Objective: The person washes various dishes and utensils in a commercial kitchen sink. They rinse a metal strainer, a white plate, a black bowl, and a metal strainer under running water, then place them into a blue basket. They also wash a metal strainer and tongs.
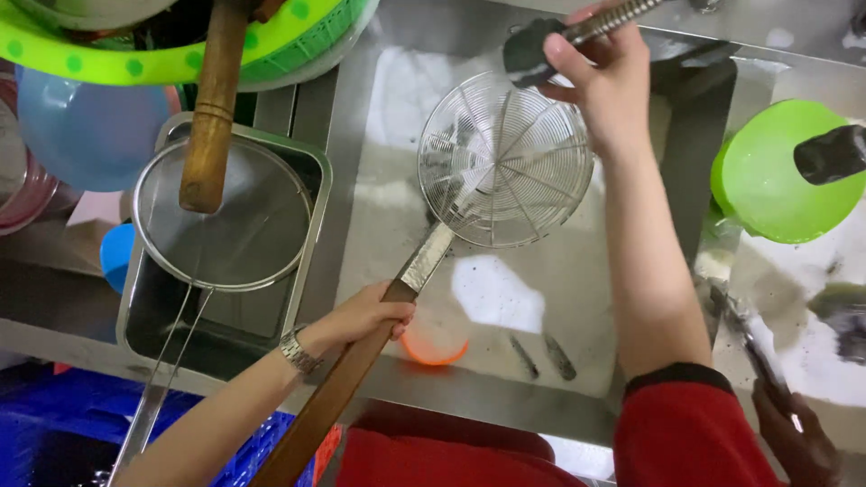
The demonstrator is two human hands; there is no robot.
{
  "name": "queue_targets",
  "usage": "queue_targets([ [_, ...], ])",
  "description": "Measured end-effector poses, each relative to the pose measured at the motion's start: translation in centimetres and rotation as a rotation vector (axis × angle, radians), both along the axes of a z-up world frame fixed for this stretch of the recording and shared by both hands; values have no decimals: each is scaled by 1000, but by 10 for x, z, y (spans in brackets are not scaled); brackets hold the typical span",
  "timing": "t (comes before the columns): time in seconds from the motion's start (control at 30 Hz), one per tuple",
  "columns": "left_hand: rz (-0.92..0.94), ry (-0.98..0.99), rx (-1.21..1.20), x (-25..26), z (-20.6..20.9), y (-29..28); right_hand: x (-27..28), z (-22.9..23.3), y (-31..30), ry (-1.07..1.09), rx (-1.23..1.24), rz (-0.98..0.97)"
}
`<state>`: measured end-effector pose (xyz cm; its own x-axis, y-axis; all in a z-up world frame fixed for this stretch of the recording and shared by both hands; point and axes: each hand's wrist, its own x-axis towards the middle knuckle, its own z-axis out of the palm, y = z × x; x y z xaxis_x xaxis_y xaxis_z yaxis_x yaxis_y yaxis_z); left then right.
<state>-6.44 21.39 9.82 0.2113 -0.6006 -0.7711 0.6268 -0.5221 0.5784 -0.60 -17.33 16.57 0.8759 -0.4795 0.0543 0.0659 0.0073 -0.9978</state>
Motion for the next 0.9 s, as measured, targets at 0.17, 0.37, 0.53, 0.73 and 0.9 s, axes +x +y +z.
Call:
queue_targets([
  [0.17,28,17,-67,-7,-21,0,-4,-12,-9,106,-71,-18],
  [0.37,-56,-106,64,-7,-5,-5,9,-52,-19,146,-409,-248],
  [0.53,5,-132,118,-8,-8,-7,-12,-30,-13,140,-173,-82],
  [0.73,60,-124,83,-13,-19,4,-14,-62,-24,19,-401,-118],
  [0.9,30,-216,113,-9,-4,-2,-21,-63,-21,80,-254,-108],
])
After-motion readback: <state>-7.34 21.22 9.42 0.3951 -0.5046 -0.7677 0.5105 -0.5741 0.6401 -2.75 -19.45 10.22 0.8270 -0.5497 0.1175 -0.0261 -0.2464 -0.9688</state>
